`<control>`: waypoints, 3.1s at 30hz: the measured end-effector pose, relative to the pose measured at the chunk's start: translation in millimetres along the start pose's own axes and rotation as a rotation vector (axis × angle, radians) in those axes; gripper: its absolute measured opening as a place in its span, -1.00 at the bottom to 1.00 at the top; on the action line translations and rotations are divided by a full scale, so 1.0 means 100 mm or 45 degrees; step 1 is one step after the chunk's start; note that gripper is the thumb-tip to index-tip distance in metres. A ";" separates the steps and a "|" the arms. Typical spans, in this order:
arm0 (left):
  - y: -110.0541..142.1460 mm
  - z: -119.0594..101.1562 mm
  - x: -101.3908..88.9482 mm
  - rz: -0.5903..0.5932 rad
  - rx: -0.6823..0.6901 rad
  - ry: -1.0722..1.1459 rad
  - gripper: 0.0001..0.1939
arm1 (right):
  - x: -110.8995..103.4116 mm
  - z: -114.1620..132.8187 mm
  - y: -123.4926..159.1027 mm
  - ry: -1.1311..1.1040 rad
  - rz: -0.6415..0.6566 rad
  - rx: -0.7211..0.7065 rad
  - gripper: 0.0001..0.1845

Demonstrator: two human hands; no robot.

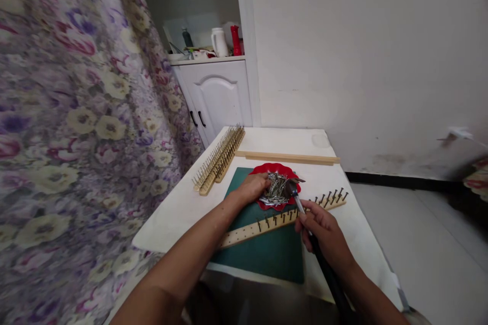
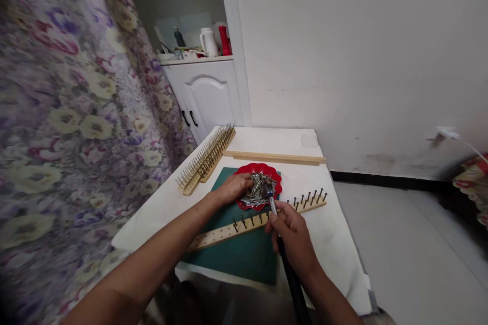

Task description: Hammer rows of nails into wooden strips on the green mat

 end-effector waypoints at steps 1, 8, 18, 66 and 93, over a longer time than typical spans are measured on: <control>0.01 -0.01 -0.01 0.045 0.038 -0.028 -0.86 | 0.00 0.00 0.00 0.005 -0.003 0.004 -0.61; 0.20 0.00 -0.11 -0.053 0.063 0.013 -0.93 | 0.01 0.00 0.02 0.004 0.023 -0.005 -0.62; 1.12 0.10 -0.17 -0.485 -0.432 0.812 -0.81 | 0.18 -0.05 0.09 -0.266 0.186 0.081 -0.60; 1.55 0.06 0.24 -0.404 -0.461 0.431 -0.86 | 0.57 -0.26 0.33 0.091 0.433 0.156 -0.67; 0.20 -0.14 0.15 -0.048 -0.443 -0.718 -0.83 | 0.06 -0.03 0.01 -0.080 -0.051 -0.030 -0.62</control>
Point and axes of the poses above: each hand's wrist, its own y-axis away from the middle knuckle, its own x-axis out of the palm, z = x × y, the point moved 3 cm from there along -y, towards the middle knuckle, and after that the axes turned 5 degrees about -x, right-handed, at the moved point
